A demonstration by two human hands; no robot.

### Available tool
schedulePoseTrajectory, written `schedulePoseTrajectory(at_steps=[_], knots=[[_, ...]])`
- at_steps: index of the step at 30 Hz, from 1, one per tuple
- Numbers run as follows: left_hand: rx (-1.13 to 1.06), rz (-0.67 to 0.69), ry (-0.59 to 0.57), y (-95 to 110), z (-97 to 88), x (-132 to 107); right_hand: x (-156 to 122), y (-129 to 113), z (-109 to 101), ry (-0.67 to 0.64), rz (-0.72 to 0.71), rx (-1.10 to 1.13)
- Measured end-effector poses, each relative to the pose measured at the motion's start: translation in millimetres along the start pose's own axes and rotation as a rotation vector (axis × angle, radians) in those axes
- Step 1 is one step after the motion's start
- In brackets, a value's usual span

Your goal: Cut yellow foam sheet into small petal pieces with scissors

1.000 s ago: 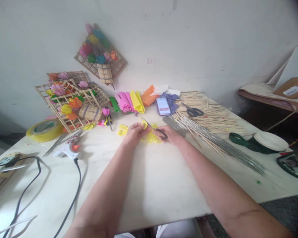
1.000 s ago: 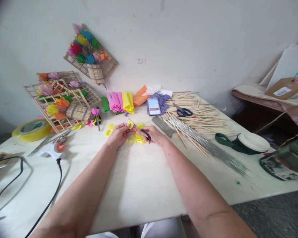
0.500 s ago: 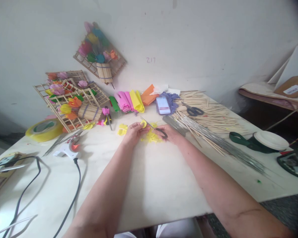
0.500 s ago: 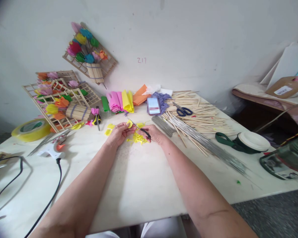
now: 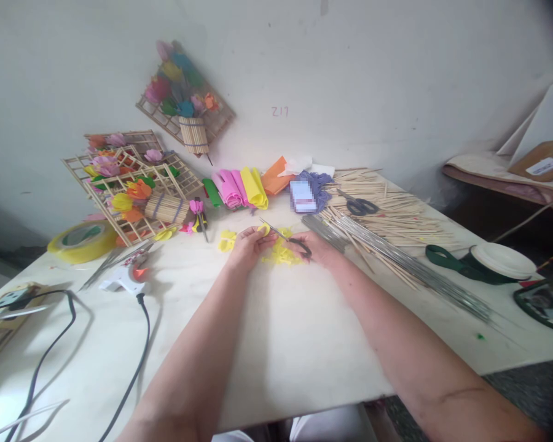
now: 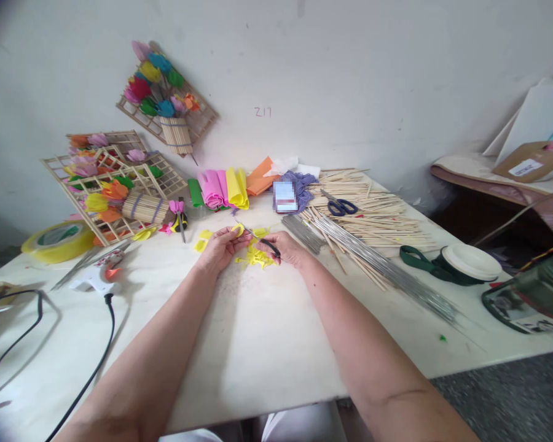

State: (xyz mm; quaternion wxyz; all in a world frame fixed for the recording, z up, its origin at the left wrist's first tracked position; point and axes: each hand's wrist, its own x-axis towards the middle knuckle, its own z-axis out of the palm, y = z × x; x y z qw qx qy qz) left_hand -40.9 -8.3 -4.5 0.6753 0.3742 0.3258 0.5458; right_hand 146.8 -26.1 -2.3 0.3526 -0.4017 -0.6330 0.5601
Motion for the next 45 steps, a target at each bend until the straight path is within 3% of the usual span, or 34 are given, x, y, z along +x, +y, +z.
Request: schedulePoseTrajectory(at_steps=[27,45], knots=[[-0.037,0.024,0.065,-1.8,1.5,1.4,-0.8,-3.8,2.8,0.011,0.035,-0.014],[0.038,0.000,-0.054,-2.5,-2.1,0.4,-0.9,0.4,1.8,-0.004,0.057,0.051]])
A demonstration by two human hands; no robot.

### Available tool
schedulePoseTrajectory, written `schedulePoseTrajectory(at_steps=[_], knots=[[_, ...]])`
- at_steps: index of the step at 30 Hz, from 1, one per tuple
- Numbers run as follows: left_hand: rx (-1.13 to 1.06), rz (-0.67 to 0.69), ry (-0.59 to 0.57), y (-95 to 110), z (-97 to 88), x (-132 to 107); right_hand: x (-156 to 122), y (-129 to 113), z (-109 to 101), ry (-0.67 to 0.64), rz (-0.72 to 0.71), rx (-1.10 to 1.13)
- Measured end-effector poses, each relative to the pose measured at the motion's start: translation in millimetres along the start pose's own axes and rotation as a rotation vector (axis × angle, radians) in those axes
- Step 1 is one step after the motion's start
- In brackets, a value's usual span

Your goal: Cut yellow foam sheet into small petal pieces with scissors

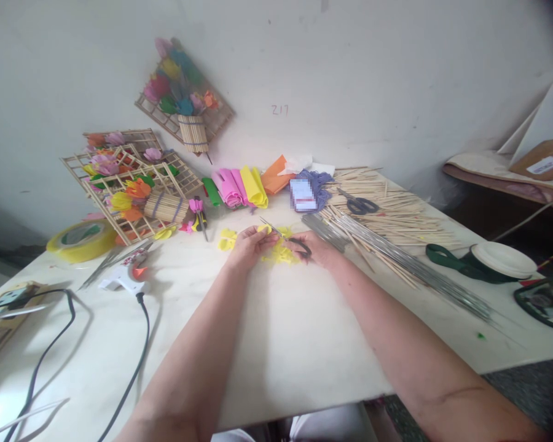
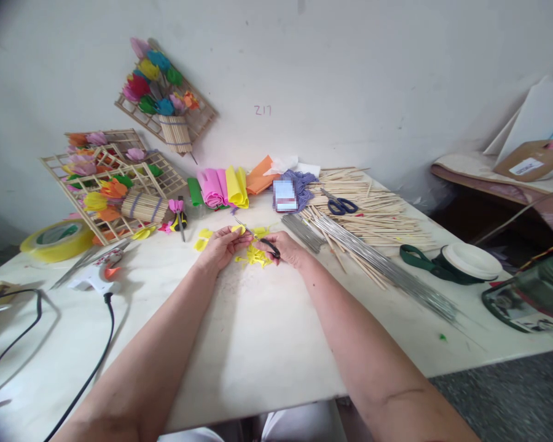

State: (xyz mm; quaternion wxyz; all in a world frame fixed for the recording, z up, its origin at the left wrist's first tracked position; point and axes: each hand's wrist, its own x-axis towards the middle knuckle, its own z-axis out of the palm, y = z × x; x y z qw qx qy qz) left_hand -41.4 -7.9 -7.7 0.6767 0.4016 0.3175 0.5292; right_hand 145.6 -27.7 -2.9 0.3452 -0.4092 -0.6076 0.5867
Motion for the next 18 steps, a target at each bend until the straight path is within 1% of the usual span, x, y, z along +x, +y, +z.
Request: schedulePoseTrajectory(at_steps=[6,18], knots=[[-0.009,0.004,-0.025,-0.6,-0.8,0.1,-0.9,-1.7,0.3,-0.004,-0.014,-0.003],[-0.010,-0.001,0.027,0.8,0.3,0.3,0.5,-1.0,-0.8,0.006,-0.058,-0.083]])
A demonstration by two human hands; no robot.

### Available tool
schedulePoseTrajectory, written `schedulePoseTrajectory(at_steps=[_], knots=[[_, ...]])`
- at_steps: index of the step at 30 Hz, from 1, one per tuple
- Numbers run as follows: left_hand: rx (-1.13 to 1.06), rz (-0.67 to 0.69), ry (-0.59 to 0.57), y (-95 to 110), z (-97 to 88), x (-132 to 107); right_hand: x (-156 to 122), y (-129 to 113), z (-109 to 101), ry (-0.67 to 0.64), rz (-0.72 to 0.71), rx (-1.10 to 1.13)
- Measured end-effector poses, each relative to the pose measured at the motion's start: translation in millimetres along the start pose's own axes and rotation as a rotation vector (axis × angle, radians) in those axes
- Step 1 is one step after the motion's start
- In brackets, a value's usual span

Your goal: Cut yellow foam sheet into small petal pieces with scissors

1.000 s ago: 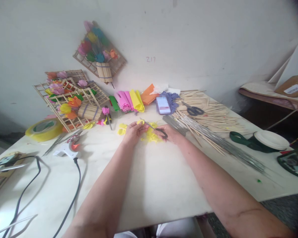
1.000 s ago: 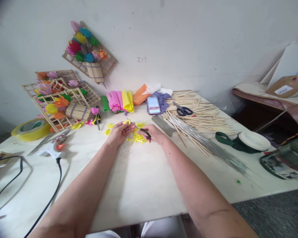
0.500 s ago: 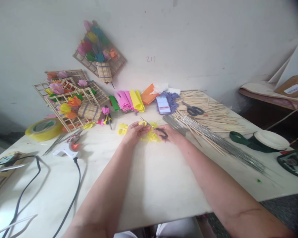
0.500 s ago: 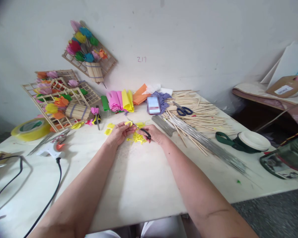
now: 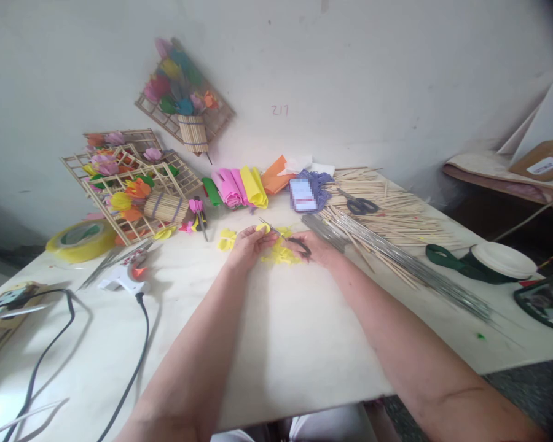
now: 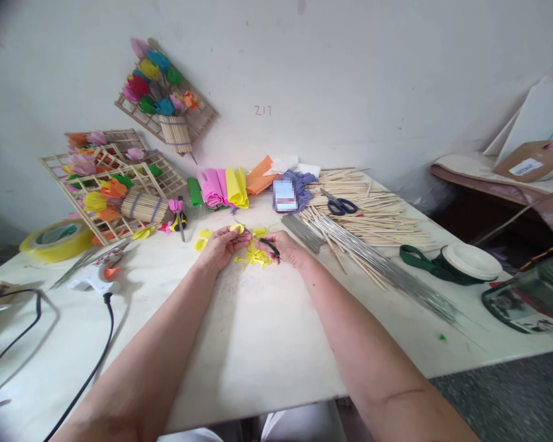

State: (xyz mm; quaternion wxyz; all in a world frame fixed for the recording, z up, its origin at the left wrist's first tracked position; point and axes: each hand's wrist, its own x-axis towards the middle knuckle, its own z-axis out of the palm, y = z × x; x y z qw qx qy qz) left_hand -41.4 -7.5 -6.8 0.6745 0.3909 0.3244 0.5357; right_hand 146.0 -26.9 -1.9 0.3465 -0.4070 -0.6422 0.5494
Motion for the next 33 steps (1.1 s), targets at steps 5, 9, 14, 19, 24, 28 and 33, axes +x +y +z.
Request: schedulePoseTrajectory(at_steps=[5,9,14,19,24,28,33], knots=[[-0.018,0.001,0.007,0.2,0.2,0.4,-0.6,-2.3,0.2,0.001,0.005,-0.017],[-0.022,0.008,0.017,-1.0,-1.1,1.7,-2.8,-5.8,0.6,0.000,0.002,-0.020],[-0.032,0.018,0.028,-1.3,-1.1,1.8,-3.6,-6.6,0.8,-0.009,-0.011,-0.014],[-0.031,0.019,0.028,-1.0,-0.5,1.1,-1.5,-2.4,0.0,-0.024,0.000,0.016],[-0.015,0.016,0.003,-1.2,-1.2,0.8,-0.7,-0.5,0.1,-0.025,0.021,0.047],[0.017,0.011,-0.025,-0.7,-0.7,-0.2,-2.1,-1.9,0.8,-0.020,0.032,0.070],[0.029,0.000,-0.047,-0.6,-1.1,-0.8,-3.8,-4.3,0.9,-0.018,0.039,0.074]])
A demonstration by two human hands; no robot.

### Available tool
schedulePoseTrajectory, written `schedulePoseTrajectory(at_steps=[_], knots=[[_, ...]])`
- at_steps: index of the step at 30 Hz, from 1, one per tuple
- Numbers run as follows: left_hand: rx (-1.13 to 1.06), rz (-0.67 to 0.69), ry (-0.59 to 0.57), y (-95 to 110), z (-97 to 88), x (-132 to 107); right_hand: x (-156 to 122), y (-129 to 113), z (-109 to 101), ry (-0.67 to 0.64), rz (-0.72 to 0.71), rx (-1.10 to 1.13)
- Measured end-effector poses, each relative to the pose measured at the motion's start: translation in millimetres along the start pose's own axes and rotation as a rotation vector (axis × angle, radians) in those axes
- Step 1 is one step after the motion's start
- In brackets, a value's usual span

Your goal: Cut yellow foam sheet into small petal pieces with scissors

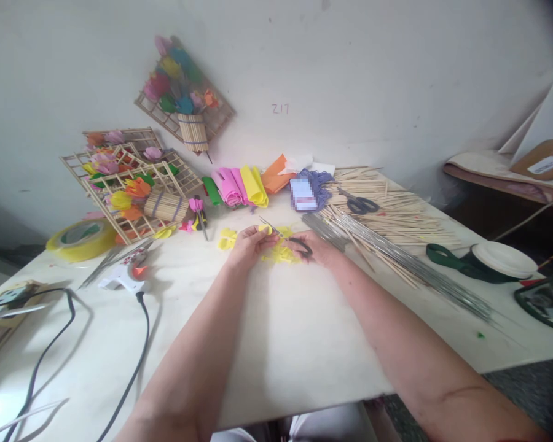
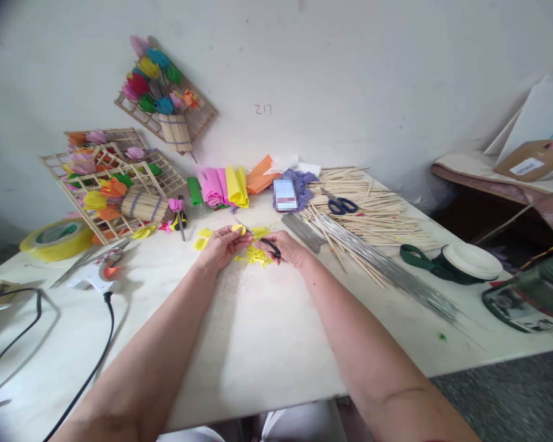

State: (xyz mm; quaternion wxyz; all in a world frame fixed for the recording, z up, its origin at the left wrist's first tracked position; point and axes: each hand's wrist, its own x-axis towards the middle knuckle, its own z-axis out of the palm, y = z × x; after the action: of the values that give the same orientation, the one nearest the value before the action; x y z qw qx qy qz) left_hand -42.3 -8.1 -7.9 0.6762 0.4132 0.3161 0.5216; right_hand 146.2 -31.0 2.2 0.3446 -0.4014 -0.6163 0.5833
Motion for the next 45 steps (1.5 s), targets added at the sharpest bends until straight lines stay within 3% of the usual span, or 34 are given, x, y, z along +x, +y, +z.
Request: schedulePoseTrajectory(at_steps=[34,45], knots=[[-0.017,0.003,0.050,0.2,-0.9,1.1,-1.3,-5.6,1.6,0.017,-0.021,-0.068],[0.023,-0.010,-0.057,0.5,0.1,-1.5,-1.6,-4.3,2.0,0.021,0.015,-0.019]])
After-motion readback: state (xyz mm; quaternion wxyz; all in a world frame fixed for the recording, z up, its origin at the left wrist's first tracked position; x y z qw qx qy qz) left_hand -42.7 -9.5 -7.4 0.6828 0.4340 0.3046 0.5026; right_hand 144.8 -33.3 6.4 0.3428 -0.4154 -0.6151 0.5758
